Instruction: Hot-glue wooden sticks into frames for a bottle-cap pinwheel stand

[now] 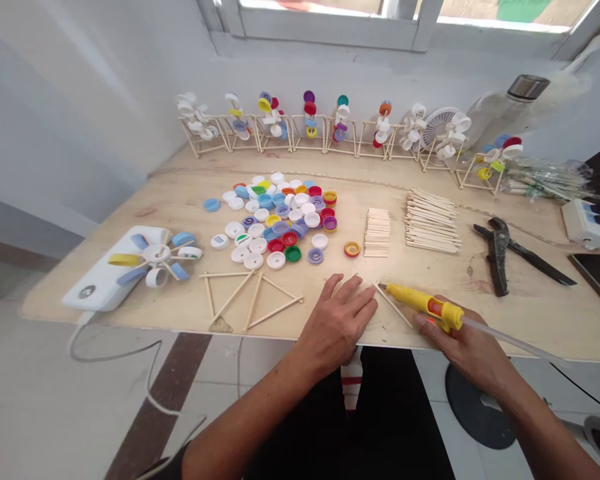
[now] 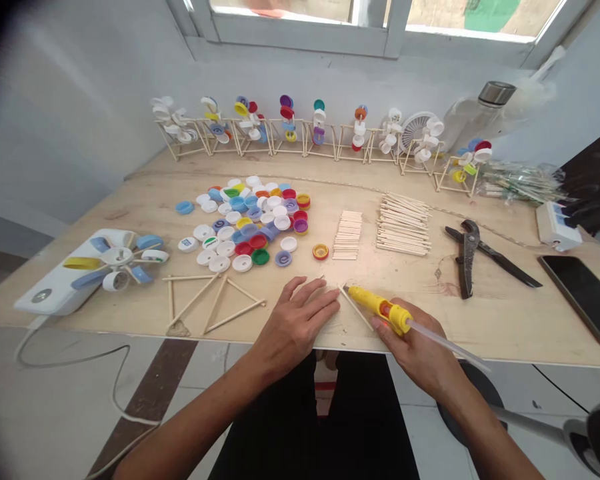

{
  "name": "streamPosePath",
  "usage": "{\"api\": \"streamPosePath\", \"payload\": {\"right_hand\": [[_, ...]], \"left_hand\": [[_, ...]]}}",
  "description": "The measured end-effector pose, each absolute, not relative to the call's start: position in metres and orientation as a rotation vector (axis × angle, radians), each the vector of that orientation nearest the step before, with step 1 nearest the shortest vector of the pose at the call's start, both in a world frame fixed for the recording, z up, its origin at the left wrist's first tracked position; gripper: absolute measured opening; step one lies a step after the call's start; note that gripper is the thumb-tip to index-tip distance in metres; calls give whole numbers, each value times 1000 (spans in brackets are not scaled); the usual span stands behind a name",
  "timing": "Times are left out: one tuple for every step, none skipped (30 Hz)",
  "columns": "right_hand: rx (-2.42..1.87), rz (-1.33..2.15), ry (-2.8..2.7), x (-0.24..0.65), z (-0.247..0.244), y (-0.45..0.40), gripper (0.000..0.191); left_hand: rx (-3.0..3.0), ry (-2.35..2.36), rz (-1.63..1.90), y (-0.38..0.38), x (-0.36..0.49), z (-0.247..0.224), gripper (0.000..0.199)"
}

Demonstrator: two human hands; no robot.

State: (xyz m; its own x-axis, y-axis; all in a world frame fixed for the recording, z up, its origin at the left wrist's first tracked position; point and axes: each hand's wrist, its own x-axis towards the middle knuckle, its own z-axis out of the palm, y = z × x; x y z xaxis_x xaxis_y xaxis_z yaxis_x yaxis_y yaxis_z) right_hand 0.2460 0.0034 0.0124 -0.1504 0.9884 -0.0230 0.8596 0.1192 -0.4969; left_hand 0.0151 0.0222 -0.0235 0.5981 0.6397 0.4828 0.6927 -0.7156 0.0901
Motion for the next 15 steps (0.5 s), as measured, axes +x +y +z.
{"api": "streamPosePath", "payload": {"right_hand": [[-1801,572,-2089,246,12,3,38],[-1797,571,-2083,246,12,3,37],[-1789,578,-2072,245,12,3,35],[-1772,588,-2052,245,14,3,33],[-1741,597,-2024,244,16,2,31],[-1700,606,-1984,244,19,1,29],[-1654,610,-1930,243,23,-1,27],[-1606,607,-1864,244,27,-2,25],[-1559,594,-1793,244,32,-5,22],[-1517,582,-1738,245,37,-7,20],[-1478,562,-1703,246,41,-10,18],[-1442,533,-1695,247,45,-12,18],[-1407,498,-1715,248,49,-13,17],[-1375,464,-1766,248,51,-14,17],[-1348,428,-1838,249,52,-15,17]], "left_hand": [[-2710,-1132,-752,22,15,-24,21],[-2709,-1129,-751,22,15,-24,21],[-2707,-1126,-749,22,14,-24,20],[-2706,-1123,-747,23,14,-24,20],[-2707,-1119,-743,23,14,-25,19],[-2708,-1117,-737,23,14,-25,18],[-2709,-1116,-731,23,14,-25,18],[-2709,-1116,-729,23,14,-25,18],[-2708,-1118,-728,23,15,-25,18],[-2706,-1121,-730,23,15,-24,19],[-2704,-1123,-733,23,15,-24,19],[-2703,-1124,-735,23,15,-24,19],[-2703,-1123,-739,22,15,-24,20],[-2703,-1123,-743,22,15,-24,20],[-2704,-1122,-748,22,15,-24,20]]}}
